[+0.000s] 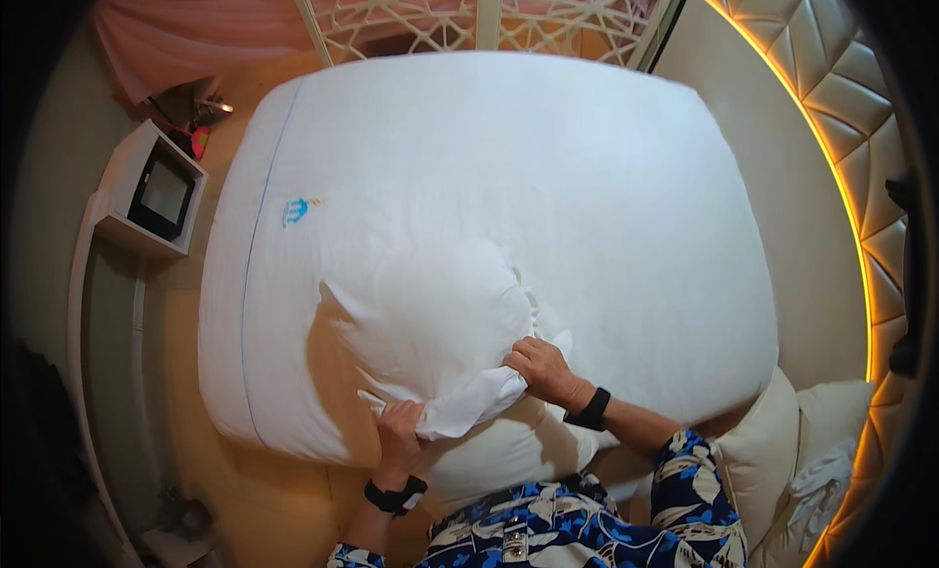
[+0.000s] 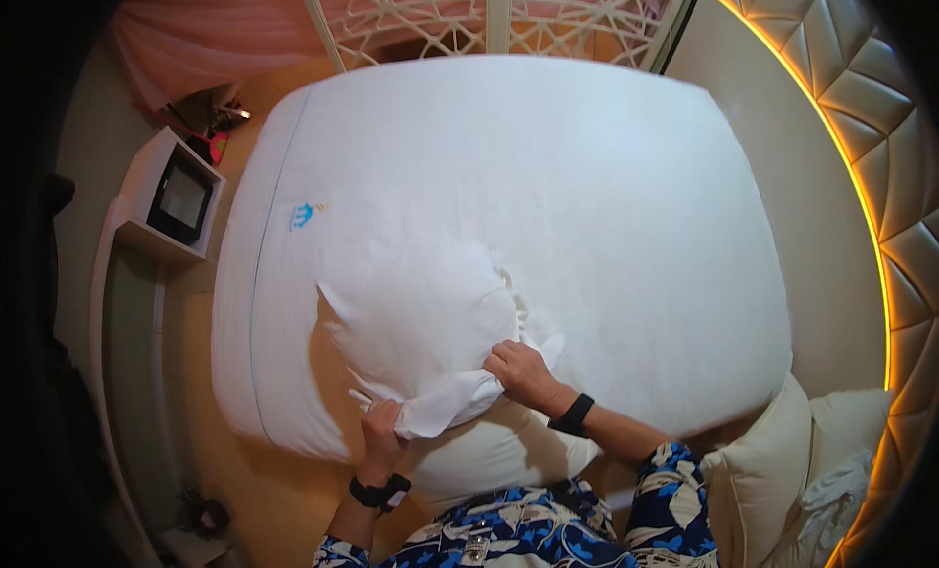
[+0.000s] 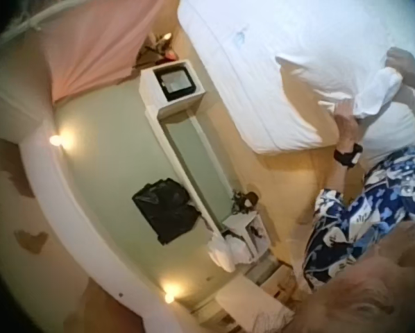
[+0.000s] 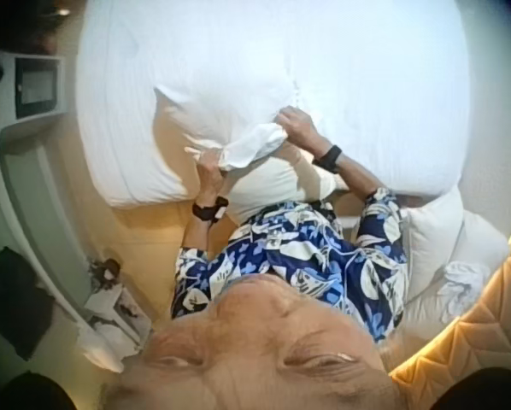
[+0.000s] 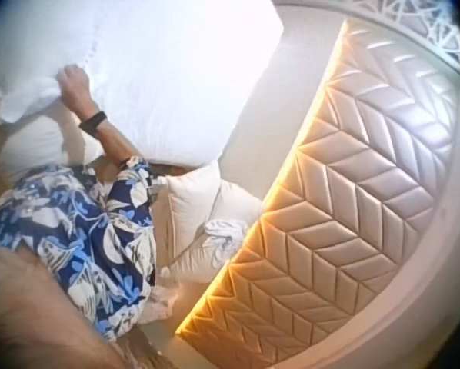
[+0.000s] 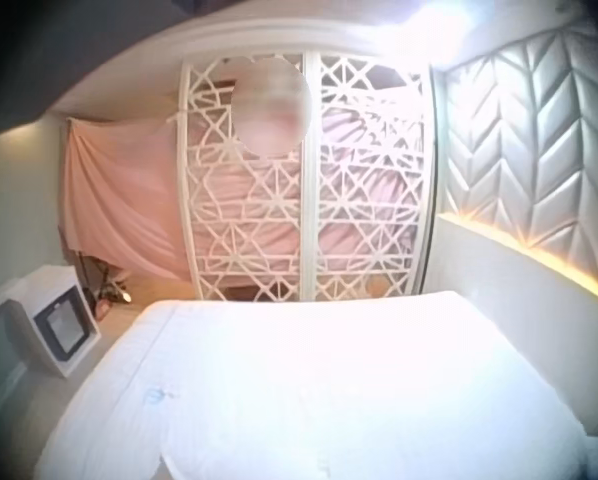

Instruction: The person inserts a white pillow into a white pillowcase on a bed. They repeatedly pull the case over the pillow, adjust the corners, and smooth the surface until the pillow is fully enclosed.

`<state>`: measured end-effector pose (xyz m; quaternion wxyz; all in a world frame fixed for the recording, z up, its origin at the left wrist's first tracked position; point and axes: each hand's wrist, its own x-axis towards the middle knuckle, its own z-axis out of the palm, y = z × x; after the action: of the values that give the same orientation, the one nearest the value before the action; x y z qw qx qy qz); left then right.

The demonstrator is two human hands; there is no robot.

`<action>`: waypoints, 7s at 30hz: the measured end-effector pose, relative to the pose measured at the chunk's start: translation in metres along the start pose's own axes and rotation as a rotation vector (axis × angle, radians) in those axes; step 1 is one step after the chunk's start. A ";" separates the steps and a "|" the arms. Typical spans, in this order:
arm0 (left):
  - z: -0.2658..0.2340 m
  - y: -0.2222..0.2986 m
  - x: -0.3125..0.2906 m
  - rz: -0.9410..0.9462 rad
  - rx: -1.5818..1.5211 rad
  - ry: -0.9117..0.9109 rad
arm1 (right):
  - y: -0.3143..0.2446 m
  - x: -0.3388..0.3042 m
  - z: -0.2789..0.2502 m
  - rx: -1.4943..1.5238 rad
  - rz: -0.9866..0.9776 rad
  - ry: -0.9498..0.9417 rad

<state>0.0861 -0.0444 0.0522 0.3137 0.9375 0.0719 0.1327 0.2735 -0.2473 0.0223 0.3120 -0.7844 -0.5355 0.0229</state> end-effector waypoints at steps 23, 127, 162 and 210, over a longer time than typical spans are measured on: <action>0.017 -0.004 0.004 -0.013 -0.065 -0.051 | 0.030 -0.002 0.010 0.050 -0.018 -0.003; 0.018 -0.100 -0.071 -0.266 0.051 0.175 | -0.031 0.026 0.055 0.518 0.208 -0.601; 0.081 -0.098 0.059 -0.417 -0.194 -0.130 | 0.061 0.050 0.066 0.373 0.290 -0.338; 0.118 -0.130 0.060 -0.685 -0.106 -0.306 | 0.072 0.064 0.133 0.003 0.274 -0.415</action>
<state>0.1712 0.0045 -0.1046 0.3951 0.8505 0.3266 -0.1180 0.3108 -0.1476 -0.1022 0.1904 -0.8278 -0.4766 0.2265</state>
